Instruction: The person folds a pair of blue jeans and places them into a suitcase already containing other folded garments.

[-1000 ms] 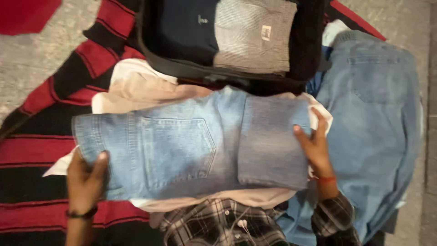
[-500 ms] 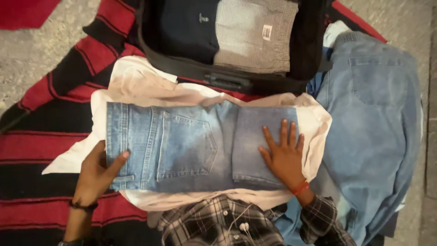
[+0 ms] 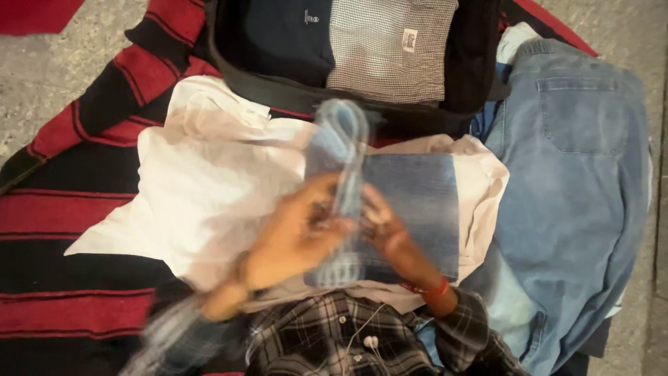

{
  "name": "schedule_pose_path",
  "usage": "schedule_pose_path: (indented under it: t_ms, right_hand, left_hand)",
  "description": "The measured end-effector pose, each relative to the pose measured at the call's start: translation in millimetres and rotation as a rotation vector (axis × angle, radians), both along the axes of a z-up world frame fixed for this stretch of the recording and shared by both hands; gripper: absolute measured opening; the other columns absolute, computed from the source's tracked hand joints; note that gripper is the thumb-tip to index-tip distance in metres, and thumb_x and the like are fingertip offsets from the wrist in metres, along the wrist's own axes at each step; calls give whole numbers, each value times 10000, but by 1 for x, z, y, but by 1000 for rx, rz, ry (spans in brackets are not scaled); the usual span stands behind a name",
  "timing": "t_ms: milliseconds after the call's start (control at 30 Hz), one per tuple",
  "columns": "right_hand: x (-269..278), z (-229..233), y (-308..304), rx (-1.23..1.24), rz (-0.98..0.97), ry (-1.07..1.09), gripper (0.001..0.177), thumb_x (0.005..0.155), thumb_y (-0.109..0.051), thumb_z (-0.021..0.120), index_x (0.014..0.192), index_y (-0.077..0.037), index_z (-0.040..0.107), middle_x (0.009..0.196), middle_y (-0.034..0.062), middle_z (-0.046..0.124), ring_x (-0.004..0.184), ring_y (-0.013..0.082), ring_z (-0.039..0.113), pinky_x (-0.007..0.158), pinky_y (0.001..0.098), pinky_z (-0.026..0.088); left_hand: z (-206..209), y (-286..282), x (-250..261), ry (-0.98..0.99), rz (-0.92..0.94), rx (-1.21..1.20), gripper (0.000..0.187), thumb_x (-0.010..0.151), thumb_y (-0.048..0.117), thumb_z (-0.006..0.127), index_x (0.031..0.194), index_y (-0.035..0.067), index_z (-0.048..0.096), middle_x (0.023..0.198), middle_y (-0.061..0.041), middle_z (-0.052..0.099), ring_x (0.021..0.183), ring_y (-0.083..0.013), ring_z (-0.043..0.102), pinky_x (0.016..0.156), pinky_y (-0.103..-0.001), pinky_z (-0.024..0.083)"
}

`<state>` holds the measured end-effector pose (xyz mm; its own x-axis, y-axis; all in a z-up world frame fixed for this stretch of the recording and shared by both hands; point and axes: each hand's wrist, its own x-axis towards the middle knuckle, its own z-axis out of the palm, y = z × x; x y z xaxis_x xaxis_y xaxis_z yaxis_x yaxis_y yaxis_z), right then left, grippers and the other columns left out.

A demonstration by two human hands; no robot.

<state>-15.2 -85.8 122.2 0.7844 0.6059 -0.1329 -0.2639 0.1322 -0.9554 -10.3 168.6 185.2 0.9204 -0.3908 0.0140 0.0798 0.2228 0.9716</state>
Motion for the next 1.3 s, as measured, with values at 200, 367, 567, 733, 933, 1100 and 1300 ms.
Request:
schedule_pose_path:
  t_ms: [200,367,567,733,933,1100,1300]
  right_hand:
    - [-7,-41,-109,172,-480,142,633,1030,-521,566,1304,47,615,1291,238,626,1122,322,662,938,425,551]
    - [-24,-66,-166,-280,-240,-716,357,800,-14,697,1155,-50,682,1427,187,561,1284,282,609,1069,350,489]
    - [-29,-27,-173,-66,-661,452,849,694,132,519,1520,-64,516,1325,157,622,1137,279,627,896,353,537]
    - [-17,-2,-145,-243,-767,278,1043,599,149,483,1594,-136,354,1444,48,572,1199,204,612,828,281,528]
    - [-18,-10,-145,-530,-779,116,966,671,135,498,1599,-115,406,1455,156,565,1122,257,586,781,303,502]
    - [-21,-28,-149,-891,-554,-335,849,810,-49,717,1569,-47,339,1493,183,502,1352,259,490,1096,364,396]
    - [-13,-26,-151,-767,-455,-156,923,825,-192,772,1588,-43,274,1527,172,449,1365,239,459,1076,351,400]
  left_hand:
    - [-26,-91,-15,-509,-151,637,633,973,443,654,1471,84,500,1480,-162,520,1368,-344,516,1114,-615,364]
    - [-71,-121,-33,-786,-166,772,781,884,426,641,1562,126,395,1616,-176,393,1498,-356,345,1216,-657,88]
    - [-108,-177,-55,-915,-174,896,723,967,354,585,1618,144,354,1683,-128,380,1586,-292,316,1280,-603,120]
    - [-122,-183,-46,-736,-360,488,745,994,444,557,1585,44,345,1630,-237,343,1552,-362,275,1253,-601,131]
    - [-129,-114,-18,-755,-149,824,558,1020,491,512,1527,258,522,1629,-189,357,1540,-433,239,1225,-687,64]
    - [-138,-111,-33,-813,-138,870,539,1001,507,510,1505,315,525,1663,-218,296,1548,-441,222,1180,-730,27]
    - [-149,-109,-38,-831,-109,863,547,1027,492,506,1545,316,495,1660,-225,310,1552,-436,228,1193,-724,35]
